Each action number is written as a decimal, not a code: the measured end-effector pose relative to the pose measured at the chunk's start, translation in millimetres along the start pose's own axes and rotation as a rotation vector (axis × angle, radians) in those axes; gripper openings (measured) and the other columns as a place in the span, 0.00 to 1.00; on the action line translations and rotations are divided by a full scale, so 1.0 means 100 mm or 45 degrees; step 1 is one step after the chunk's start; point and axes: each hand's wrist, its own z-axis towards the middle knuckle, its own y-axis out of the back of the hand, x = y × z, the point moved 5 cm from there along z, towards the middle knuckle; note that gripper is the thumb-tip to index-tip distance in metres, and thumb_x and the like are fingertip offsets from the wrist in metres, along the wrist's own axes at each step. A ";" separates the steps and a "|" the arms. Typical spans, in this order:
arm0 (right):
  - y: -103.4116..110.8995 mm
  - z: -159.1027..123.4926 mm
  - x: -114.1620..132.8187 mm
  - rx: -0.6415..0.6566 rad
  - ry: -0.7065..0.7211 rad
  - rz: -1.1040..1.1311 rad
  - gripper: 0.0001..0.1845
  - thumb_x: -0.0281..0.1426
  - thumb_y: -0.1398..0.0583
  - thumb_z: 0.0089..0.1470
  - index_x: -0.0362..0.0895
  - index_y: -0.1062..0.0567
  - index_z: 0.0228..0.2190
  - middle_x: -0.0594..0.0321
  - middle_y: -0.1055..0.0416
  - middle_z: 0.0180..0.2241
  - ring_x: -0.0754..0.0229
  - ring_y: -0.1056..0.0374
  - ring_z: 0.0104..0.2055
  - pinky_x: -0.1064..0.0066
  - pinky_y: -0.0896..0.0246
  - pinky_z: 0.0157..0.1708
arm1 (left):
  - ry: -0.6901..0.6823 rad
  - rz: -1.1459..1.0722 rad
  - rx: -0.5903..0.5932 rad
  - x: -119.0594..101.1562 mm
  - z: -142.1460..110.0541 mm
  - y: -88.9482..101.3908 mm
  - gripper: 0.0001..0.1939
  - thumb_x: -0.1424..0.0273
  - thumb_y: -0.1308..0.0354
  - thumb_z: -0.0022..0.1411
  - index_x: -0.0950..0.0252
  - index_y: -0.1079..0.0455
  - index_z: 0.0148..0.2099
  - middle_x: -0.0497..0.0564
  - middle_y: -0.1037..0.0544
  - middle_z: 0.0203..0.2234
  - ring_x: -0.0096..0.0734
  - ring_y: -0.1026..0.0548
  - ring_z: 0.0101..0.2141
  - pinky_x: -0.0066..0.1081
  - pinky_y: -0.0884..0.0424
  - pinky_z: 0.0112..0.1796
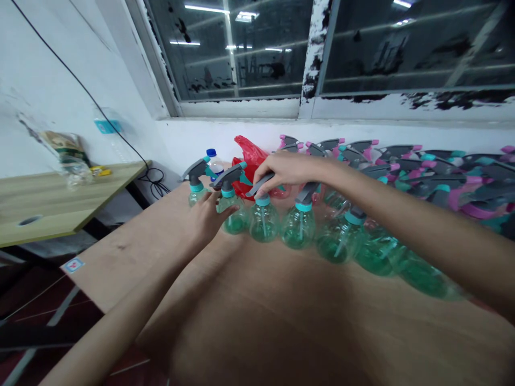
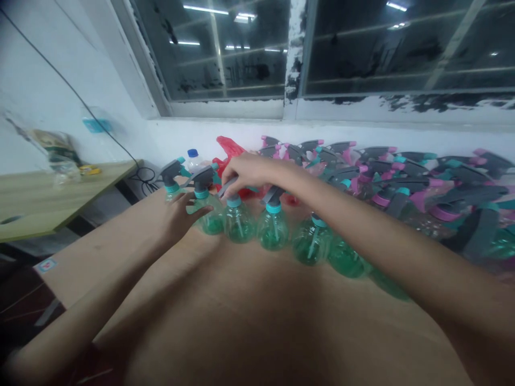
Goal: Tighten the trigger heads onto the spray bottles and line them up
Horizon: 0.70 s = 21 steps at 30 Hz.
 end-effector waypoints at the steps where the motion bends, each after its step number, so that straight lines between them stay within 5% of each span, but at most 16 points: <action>1: 0.00 -0.01 0.02 0.006 -0.001 -0.001 0.13 0.42 0.39 0.47 0.47 0.22 0.30 0.66 0.26 0.25 0.62 0.36 0.26 0.70 0.47 0.27 | 0.002 0.006 -0.008 0.00 -0.01 0.00 0.23 0.53 0.42 0.53 0.63 0.33 0.45 0.56 0.29 0.37 0.45 0.27 0.37 0.43 0.30 0.37; 7: -0.02 -0.01 0.13 0.064 0.021 0.014 0.12 0.42 0.39 0.46 0.49 0.22 0.30 0.66 0.25 0.29 0.61 0.34 0.30 0.69 0.46 0.29 | 0.019 0.060 -0.071 -0.07 -0.12 0.01 0.25 0.56 0.41 0.55 0.62 0.37 0.51 0.57 0.31 0.43 0.45 0.28 0.41 0.43 0.30 0.41; 12: -0.06 -0.07 0.31 0.126 0.063 0.087 0.12 0.42 0.38 0.46 0.48 0.23 0.30 0.66 0.25 0.29 0.62 0.34 0.30 0.68 0.44 0.32 | 0.033 0.034 -0.104 -0.30 -0.42 0.20 0.26 0.56 0.46 0.59 0.63 0.42 0.56 0.60 0.37 0.50 0.49 0.34 0.49 0.41 0.28 0.39; 17: -0.05 -0.29 0.64 0.132 0.099 0.097 0.09 0.38 0.39 0.49 0.46 0.23 0.26 0.67 0.25 0.24 0.62 0.34 0.30 0.65 0.45 0.38 | -0.037 -0.120 0.170 -0.63 -0.84 0.31 0.18 0.55 0.53 0.63 0.57 0.37 0.50 0.51 0.30 0.44 0.37 0.27 0.41 0.33 0.25 0.34; 21: -0.04 -0.57 0.86 0.124 0.123 0.073 0.07 0.38 0.39 0.49 0.47 0.24 0.25 0.70 0.27 0.22 0.62 0.34 0.31 0.59 0.51 0.47 | -0.139 -0.168 0.383 -0.86 -1.16 0.20 0.32 0.52 0.42 0.54 0.54 0.48 0.57 0.54 0.34 0.50 0.46 0.30 0.46 0.46 0.29 0.44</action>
